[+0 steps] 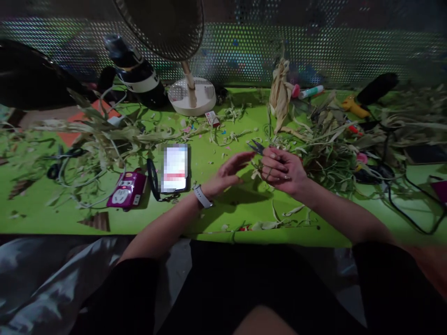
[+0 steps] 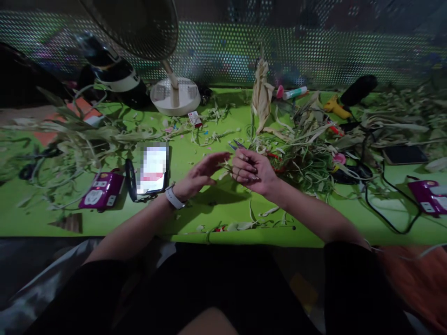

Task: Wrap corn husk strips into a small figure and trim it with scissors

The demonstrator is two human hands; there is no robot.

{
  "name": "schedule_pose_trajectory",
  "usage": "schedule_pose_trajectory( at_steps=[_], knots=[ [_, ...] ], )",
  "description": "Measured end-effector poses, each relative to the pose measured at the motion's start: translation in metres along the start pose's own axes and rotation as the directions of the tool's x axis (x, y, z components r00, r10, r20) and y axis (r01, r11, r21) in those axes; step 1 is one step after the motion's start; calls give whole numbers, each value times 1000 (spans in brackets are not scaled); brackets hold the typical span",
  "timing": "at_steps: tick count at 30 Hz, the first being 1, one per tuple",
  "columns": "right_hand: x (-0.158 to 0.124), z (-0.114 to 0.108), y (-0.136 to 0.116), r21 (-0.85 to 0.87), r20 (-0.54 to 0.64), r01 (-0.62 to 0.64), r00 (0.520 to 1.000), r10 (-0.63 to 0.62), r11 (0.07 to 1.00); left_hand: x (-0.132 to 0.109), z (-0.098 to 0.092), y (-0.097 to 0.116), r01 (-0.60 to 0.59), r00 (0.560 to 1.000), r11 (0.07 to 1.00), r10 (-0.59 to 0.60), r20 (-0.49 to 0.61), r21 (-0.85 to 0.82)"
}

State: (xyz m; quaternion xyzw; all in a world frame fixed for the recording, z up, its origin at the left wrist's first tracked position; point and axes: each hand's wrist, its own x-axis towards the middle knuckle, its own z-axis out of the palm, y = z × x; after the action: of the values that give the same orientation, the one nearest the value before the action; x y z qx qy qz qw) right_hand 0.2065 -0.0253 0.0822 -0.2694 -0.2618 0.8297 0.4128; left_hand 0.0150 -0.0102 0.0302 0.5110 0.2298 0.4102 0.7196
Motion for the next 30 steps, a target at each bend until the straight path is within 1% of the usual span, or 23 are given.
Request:
schedule_pose_trajectory(
  at_steps=[1,2,3,6,8,10,11,13,14,15,16,17,18,19,20,21,22,24,27,30],
  knots=[
    [2,3,0,26,-10,-3,1000,3,1000,-1,2,-3,10,999,1000,-11,53,28],
    [4,6,0,41,-20,-1,1000,2,999,-2,5,-5,13,998,999,-15,65,37],
    [5,8,-1,42,-31,3,1000,-2,999,-3,7,-7,9,999,999,-10,43,37],
    [12,10,-5,-32,-86,32,996,-34,999,-4,9,-8,17,996,998,-12,-91,55],
    [18,3,-8,-140,-138,72,986,-92,988,-3,7,-5,58,985,996,-47,-164,64],
    [25,-8,-8,-320,-195,118,963,-187,940,-3,5,-2,116,972,992,-105,-209,40],
    [28,-15,-7,-439,-217,132,944,-248,889,-3,5,-1,143,965,989,-134,-224,24],
    [31,-27,-3,-659,-232,146,893,-385,737,-3,6,1,178,950,984,-165,-265,25],
    [32,-32,-1,-745,-218,170,852,-477,645,-4,7,2,181,942,982,-159,-297,47],
    [31,-34,1,-815,-176,195,814,-554,545,-4,8,2,173,933,982,-138,-331,77],
    [30,-35,3,-869,-111,219,788,-606,444,-4,9,2,162,926,982,-117,-358,98],
    [29,-34,4,-906,-32,238,788,-615,351,-5,10,2,155,922,983,-106,-372,103],
    [28,-32,6,-927,44,250,812,-582,278,-5,11,2,156,922,984,-113,-370,90],
    [27,-30,7,-939,101,256,843,-528,231,-5,11,1,165,926,984,-131,-355,68],
    [26,-27,8,-943,133,259,870,-475,209,-5,11,1,182,931,982,-157,-329,45],
    [26,-25,9,-943,144,257,888,-436,211,-5,11,0,201,935,979,-183,-302,30],
    [27,-23,10,-940,137,252,897,-420,231,-5,11,-1,217,939,976,-201,-279,28],
    [28,-22,13,-924,100,243,899,-427,296,-6,10,-1,227,948,972,-207,-241,59],
    [30,-25,17,-899,55,236,897,-438,370,-7,9,-1,199,963,972,-170,-210,123],
    [31,-26,19,-893,25,215,901,-433,395,-9,9,-3,172,970,960,-127,-206,219]
  ],
)
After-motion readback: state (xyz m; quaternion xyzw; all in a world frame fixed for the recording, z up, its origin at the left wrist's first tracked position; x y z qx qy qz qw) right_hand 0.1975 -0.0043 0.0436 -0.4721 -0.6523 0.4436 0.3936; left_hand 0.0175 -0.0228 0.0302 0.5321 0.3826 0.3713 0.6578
